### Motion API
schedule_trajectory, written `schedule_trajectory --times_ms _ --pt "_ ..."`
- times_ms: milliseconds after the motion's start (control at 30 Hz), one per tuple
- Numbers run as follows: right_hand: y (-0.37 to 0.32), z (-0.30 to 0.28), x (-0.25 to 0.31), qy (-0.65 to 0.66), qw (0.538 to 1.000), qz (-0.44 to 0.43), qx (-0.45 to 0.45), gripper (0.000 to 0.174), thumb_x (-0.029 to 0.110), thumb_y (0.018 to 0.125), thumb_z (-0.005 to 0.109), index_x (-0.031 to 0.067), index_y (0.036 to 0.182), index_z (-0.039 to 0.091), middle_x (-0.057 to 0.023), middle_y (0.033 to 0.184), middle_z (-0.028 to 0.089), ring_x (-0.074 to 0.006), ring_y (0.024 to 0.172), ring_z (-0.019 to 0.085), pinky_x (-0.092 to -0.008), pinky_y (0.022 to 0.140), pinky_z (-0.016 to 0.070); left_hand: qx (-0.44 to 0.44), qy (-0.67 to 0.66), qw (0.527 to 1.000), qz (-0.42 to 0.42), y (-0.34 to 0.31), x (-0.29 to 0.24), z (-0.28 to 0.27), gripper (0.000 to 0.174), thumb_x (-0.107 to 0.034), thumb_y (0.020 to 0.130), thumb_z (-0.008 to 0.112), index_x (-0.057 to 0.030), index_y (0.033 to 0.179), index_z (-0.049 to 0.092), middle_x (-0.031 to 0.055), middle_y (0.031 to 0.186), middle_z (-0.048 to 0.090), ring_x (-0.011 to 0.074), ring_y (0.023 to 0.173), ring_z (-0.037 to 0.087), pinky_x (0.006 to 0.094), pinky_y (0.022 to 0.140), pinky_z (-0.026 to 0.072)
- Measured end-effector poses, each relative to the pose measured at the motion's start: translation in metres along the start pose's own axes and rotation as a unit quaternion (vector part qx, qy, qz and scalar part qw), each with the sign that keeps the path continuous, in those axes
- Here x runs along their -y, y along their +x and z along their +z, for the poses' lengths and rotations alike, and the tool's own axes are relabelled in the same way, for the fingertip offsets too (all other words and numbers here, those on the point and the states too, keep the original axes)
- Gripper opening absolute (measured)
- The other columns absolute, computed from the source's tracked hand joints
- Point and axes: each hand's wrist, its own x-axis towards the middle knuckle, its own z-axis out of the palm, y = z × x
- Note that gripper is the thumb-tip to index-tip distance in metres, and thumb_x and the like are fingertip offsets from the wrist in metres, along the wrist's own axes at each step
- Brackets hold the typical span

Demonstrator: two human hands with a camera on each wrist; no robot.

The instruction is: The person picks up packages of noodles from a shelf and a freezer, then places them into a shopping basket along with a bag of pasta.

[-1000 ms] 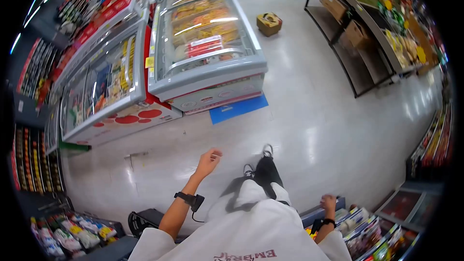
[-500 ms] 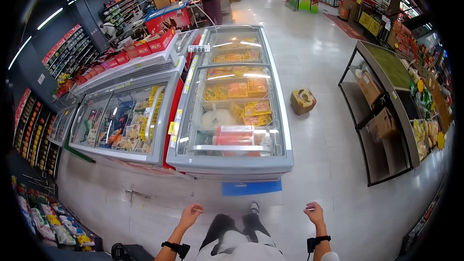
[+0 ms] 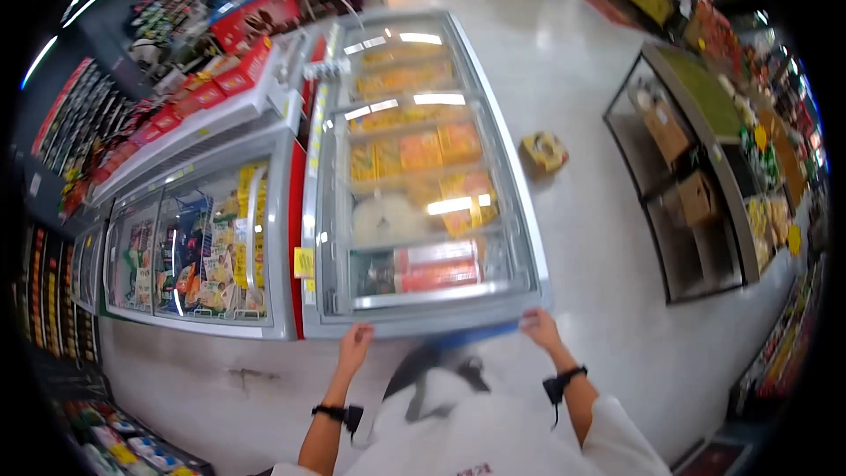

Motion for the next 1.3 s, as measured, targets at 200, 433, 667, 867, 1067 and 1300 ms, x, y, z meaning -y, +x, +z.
schedule_trajectory --times_ms 200,433,667,867,1067,1300 --pt "0.016 0.038 0.062 0.019 0.999 0.032 0.003 0.054 0.009 0.070 0.079 0.0035 0.117 0.052 -0.0122 0.108 0.063 -0.0225 0.091 0.065 -0.0341 0.079 0.0541 0.063 -0.023 0.998 -0.006 0.089 -0.021 0.005 0.030 -0.005 0.085 0.061 -0.0045 0.115 0.056 0.0094 0.107 0.063 0.0212 0.095 0.063 0.0323 0.080 0.0497" --pt "0.141 0.074 0.090 0.043 0.998 -0.034 -0.007 0.074 0.006 0.066 0.079 0.0055 0.132 0.045 -0.0149 0.131 0.050 -0.0270 0.115 0.055 -0.0385 0.092 0.0503 0.109 -0.023 0.993 0.042 0.179 0.014 0.059 0.070 0.000 0.075 0.067 -0.0129 0.138 0.040 0.0081 0.137 0.045 0.0265 0.117 0.051 0.0371 0.093 0.0484" --pt "0.209 0.095 0.102 0.083 0.990 0.015 0.117 0.084 0.009 0.065 0.081 0.0129 0.139 0.043 -0.0128 0.131 0.052 -0.0266 0.120 0.051 -0.0353 0.102 0.0404 0.149 -0.105 0.982 -0.042 0.218 -0.012 0.073 0.078 0.007 0.070 0.066 -0.0108 0.141 0.039 0.0097 0.137 0.044 0.0253 0.117 0.052 0.0334 0.099 0.0441" --pt "0.227 0.082 0.119 0.174 0.980 0.011 0.091 0.056 0.028 0.079 0.075 0.0053 0.126 0.054 -0.0163 0.117 0.061 -0.0263 0.101 0.062 -0.0339 0.087 0.0489 0.169 -0.036 0.985 -0.008 0.248 -0.006 0.064 0.044 -0.013 0.084 0.066 -0.0055 0.125 0.054 0.0078 0.109 0.063 0.0142 0.089 0.057 0.0284 0.078 0.0480" --pt "0.235 0.099 0.106 -0.225 0.966 0.130 0.003 0.068 0.062 0.088 0.051 -0.0036 0.097 0.066 -0.0251 0.085 0.066 -0.0381 0.084 0.066 -0.0426 0.075 0.0502 0.173 0.186 0.961 -0.110 0.270 -0.007 0.065 0.024 -0.020 0.090 0.055 -0.0026 0.105 0.063 0.0147 0.098 0.065 0.0230 0.094 0.062 0.0358 0.079 0.0463" --pt "0.217 0.098 0.115 -0.120 0.976 0.180 -0.001 0.062 0.055 0.086 0.055 -0.0025 0.106 0.062 -0.0238 0.092 0.067 -0.0377 0.089 0.066 -0.0434 0.080 0.0503 0.161 0.055 0.984 -0.044 0.246 -0.012 0.088 0.028 -0.020 0.091 0.058 -0.0074 0.116 0.060 0.0103 0.116 0.057 0.0205 0.103 0.056 0.0325 0.086 0.0460"
